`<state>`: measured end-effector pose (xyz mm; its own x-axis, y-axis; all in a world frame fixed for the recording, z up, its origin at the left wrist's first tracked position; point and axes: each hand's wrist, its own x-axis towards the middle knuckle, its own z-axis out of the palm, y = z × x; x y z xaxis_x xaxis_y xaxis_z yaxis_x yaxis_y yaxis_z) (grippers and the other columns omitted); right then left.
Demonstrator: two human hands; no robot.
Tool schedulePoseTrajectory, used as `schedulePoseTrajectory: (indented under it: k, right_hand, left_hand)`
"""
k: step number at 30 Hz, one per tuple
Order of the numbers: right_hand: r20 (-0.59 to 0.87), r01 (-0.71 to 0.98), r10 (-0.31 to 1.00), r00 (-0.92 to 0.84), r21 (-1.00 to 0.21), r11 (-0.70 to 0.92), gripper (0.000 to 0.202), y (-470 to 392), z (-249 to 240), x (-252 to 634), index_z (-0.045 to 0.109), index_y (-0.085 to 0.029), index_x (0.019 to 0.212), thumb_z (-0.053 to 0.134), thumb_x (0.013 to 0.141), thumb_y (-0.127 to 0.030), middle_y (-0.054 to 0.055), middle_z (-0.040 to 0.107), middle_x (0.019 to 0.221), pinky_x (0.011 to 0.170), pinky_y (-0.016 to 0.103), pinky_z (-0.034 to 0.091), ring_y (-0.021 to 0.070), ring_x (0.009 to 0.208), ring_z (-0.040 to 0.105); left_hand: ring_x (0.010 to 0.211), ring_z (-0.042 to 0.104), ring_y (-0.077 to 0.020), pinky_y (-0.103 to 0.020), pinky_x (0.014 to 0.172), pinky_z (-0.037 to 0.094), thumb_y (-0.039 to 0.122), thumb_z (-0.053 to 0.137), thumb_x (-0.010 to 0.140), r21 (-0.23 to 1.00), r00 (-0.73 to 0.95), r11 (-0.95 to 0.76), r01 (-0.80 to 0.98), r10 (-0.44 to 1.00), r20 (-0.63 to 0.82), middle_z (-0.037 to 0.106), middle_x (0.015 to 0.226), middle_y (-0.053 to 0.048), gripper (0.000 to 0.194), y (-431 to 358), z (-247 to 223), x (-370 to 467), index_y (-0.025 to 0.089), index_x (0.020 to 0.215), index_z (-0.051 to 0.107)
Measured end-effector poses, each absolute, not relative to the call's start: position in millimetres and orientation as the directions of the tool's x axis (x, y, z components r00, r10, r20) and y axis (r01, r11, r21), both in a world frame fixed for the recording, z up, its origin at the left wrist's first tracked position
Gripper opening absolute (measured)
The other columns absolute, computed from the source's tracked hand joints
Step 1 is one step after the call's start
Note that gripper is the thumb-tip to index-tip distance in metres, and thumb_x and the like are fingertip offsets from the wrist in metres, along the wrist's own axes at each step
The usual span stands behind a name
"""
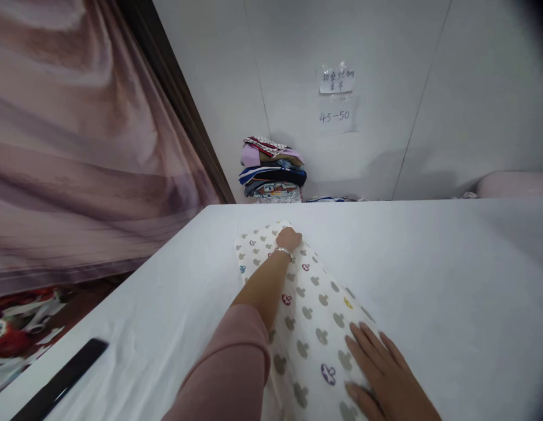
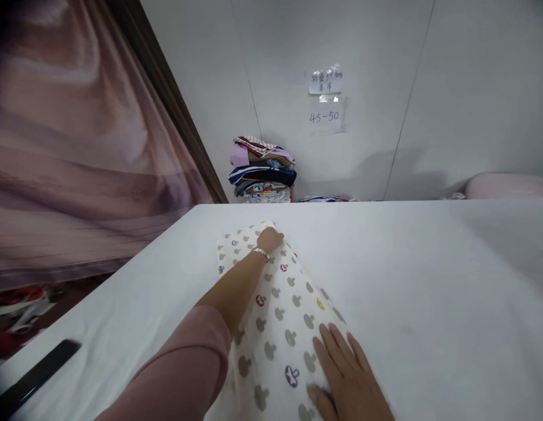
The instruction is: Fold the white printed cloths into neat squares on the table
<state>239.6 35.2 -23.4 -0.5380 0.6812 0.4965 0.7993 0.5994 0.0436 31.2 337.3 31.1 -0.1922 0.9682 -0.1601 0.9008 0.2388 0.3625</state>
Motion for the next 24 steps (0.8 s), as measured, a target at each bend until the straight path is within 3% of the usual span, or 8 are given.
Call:
schedulePoseTrajectory:
  k: [4, 7, 12, 16, 20, 24]
  right_hand:
    - [0.523, 0.797, 0.655, -0.546, 0.082, 0.599, 0.087, 36.6, -22.4, 239.2, 0.008, -0.015, 0.15, 0.05, 0.084, -0.053, 0.008, 0.049, 0.134, 0.081, 0.045, 0.054, 0.0293, 0.114, 0.057]
    - [0.543, 0.792, 0.631, -0.554, 0.11, 0.6, 0.088, 37.4, -19.8, 238.6, 0.009, -0.014, 0.15, 0.049, 0.084, -0.055, 0.009, 0.052, 0.131, 0.078, 0.044, 0.054, 0.0282, 0.11, 0.06]
    - [0.57, 0.799, 0.615, -0.544, 0.127, 0.588, 0.089, 40.1, -20.5, 237.2, 0.012, -0.015, 0.15, 0.05, 0.082, -0.058, 0.009, 0.056, 0.126, 0.075, 0.043, 0.054, 0.0272, 0.105, 0.063]
    - [0.577, 0.798, 0.601, -0.553, 0.159, 0.581, 0.089, 43.9, -26.4, 236.9, 0.013, -0.013, 0.15, 0.047, 0.082, -0.058, 0.008, 0.058, 0.123, 0.073, 0.041, 0.054, 0.025, 0.102, 0.064]
    - [0.574, 0.787, 0.577, -0.581, 0.215, 0.579, 0.09, 46.8, -26.0, 237.0, 0.013, -0.011, 0.15, 0.045, 0.082, -0.061, 0.008, 0.062, 0.118, 0.071, 0.04, 0.053, 0.0236, 0.098, 0.066]
    - [0.579, 0.788, 0.577, -0.577, 0.21, 0.578, 0.092, 47.7, -23.0, 237.4, 0.016, -0.01, 0.149, 0.045, 0.082, -0.064, 0.008, 0.062, 0.118, 0.074, 0.04, 0.051, 0.0236, 0.097, 0.067]
  left_hand:
    - [0.1, 0.062, -0.0261, -0.031, 0.079, 0.046, 0.042, 0.047, 0.084, 0.374, -0.19, 0.212, 0.903, 0.977, -0.093, 0.067, 0.104, -0.015, 0.034, 338.2, 32.1, 23.9, 0.014, 0.095, 0.064]
    - [0.103, 0.06, -0.0237, -0.032, 0.083, 0.044, 0.037, 0.038, 0.09, 0.37, -0.213, 0.189, 0.909, 0.977, 0.023, 0.066, 0.107, -0.012, 0.03, 341.7, 28.8, 13.3, 0.018, 0.098, 0.061]
    - [0.101, 0.061, -0.0252, -0.034, 0.082, 0.046, 0.048, 0.041, 0.089, 0.379, -0.276, 0.216, 0.9, 0.954, 0.113, 0.066, 0.107, -0.014, 0.039, 356.3, 20.8, 6.0, 0.017, 0.099, 0.06]
    - [0.105, 0.06, -0.0282, -0.035, 0.083, 0.047, 0.05, 0.052, 0.082, 0.361, -0.314, 0.274, 0.891, 0.948, 0.055, 0.064, 0.112, -0.017, 0.044, 374.2, 23.2, 11.7, 0.014, 0.105, 0.061]
    - [0.102, 0.062, -0.0295, -0.034, 0.08, 0.048, 0.032, 0.06, 0.075, 0.341, -0.335, 0.332, 0.88, 0.941, -0.052, 0.065, 0.111, -0.02, 0.031, 388.8, 28.7, 13.4, 0.012, 0.099, 0.066]
    - [0.1, 0.063, -0.0295, -0.032, 0.078, 0.048, 0.022, 0.062, 0.069, 0.344, -0.301, 0.311, 0.886, 0.95, -0.085, 0.066, 0.107, -0.021, 0.03, 397.6, 33.4, 7.6, 0.012, 0.097, 0.067]
